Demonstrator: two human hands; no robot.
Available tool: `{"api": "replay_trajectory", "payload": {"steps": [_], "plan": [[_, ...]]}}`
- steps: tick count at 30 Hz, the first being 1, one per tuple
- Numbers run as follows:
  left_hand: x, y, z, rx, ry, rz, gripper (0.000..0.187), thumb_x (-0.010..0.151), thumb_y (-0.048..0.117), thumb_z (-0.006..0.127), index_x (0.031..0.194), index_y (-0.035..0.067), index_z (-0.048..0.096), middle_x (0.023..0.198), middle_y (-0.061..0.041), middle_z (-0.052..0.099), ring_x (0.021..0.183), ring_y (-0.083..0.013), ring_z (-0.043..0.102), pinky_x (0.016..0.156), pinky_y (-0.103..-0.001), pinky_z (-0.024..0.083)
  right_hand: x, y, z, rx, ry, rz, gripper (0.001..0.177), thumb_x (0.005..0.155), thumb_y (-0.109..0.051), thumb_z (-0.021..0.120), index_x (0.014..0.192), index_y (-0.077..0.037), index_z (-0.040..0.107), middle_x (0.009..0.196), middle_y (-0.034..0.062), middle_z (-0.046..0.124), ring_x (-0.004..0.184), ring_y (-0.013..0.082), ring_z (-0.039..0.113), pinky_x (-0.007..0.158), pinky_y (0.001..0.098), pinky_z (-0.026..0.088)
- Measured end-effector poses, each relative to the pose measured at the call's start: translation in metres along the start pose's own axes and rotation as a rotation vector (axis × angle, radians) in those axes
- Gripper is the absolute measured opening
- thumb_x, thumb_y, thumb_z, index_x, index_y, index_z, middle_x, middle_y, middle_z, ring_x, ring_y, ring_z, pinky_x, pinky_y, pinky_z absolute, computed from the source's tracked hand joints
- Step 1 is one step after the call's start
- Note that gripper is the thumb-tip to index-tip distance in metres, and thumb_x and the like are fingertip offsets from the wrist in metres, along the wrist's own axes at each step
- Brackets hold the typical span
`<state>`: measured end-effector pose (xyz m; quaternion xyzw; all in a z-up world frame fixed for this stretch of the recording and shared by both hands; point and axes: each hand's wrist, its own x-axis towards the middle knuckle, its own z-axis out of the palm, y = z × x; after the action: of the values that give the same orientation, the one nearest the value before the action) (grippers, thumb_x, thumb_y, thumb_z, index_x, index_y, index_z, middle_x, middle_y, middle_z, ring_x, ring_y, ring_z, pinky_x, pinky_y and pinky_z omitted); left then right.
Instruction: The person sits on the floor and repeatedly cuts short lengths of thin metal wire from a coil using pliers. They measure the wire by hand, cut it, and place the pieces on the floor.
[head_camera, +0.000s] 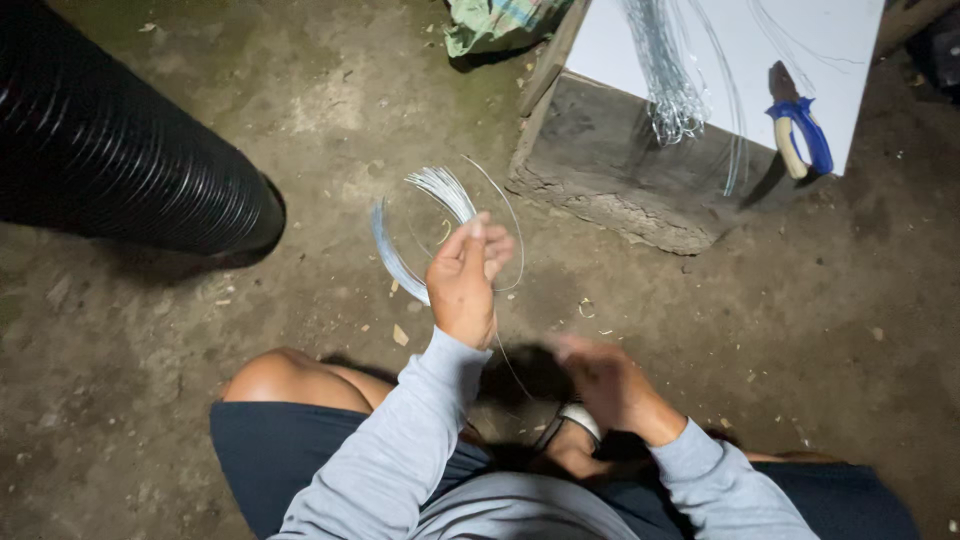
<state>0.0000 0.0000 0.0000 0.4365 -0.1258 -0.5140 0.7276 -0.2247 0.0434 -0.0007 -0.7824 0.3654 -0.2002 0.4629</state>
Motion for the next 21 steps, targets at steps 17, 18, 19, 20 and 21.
{"api": "replay_trajectory", "payload": {"steps": [17,18,19,20,21], "plan": [[-0.078,0.025,0.045,0.934,-0.481,0.328,0.019,0.095,0.010,0.069,0.111,0.004,0.077,0.077,-0.013,0.067,0.065,-0.0216,0.063,0.061,-0.032,0.050,0.032,-0.060,-0.033,-0.031,0.758,0.017,0.030,0.089,-0.001,0.079,0.119,0.001,0.072,0.102,0.0110,0.078,0.088,0.0122,0.075,0.081,0.0256,0.061],[-0.079,0.025,0.046,0.926,-0.485,0.340,0.018,0.095,0.009,0.069,0.111,0.004,0.077,0.077,-0.013,0.068,0.066,-0.0217,0.063,0.061,-0.032,0.051,0.031,-0.061,-0.033,-0.069,0.766,0.012,0.029,0.090,0.000,0.079,0.117,0.001,0.072,0.101,0.0112,0.078,0.089,0.0127,0.075,0.081,0.0257,0.060],[-0.079,0.025,0.047,0.881,-0.495,0.383,0.018,0.097,0.010,0.068,0.112,0.004,0.075,0.082,-0.013,0.069,0.069,-0.0218,0.064,0.064,-0.032,0.051,0.029,-0.061,-0.033,-0.106,0.769,0.005,0.027,0.090,0.001,0.079,0.116,0.001,0.073,0.099,0.0114,0.078,0.089,0.0131,0.076,0.081,0.0258,0.060],[-0.080,0.024,0.048,0.836,-0.505,0.426,0.017,0.099,0.010,0.066,0.113,0.004,0.074,0.087,-0.013,0.071,0.072,-0.0218,0.065,0.066,-0.032,0.052,0.029,-0.060,-0.032,-0.089,0.770,0.010,0.027,0.090,0.001,0.078,0.116,0.001,0.073,0.099,0.0115,0.078,0.089,0.0137,0.075,0.081,0.0259,0.060],[-0.080,0.024,0.048,0.791,-0.516,0.469,0.016,0.100,0.010,0.065,0.113,0.003,0.073,0.092,-0.013,0.073,0.075,-0.0220,0.066,0.068,-0.032,0.053,0.029,-0.058,-0.031,-0.072,0.773,0.014,0.027,0.090,0.001,0.078,0.116,0.001,0.074,0.098,0.0117,0.078,0.088,0.0143,0.075,0.080,0.0261,0.060]]}}
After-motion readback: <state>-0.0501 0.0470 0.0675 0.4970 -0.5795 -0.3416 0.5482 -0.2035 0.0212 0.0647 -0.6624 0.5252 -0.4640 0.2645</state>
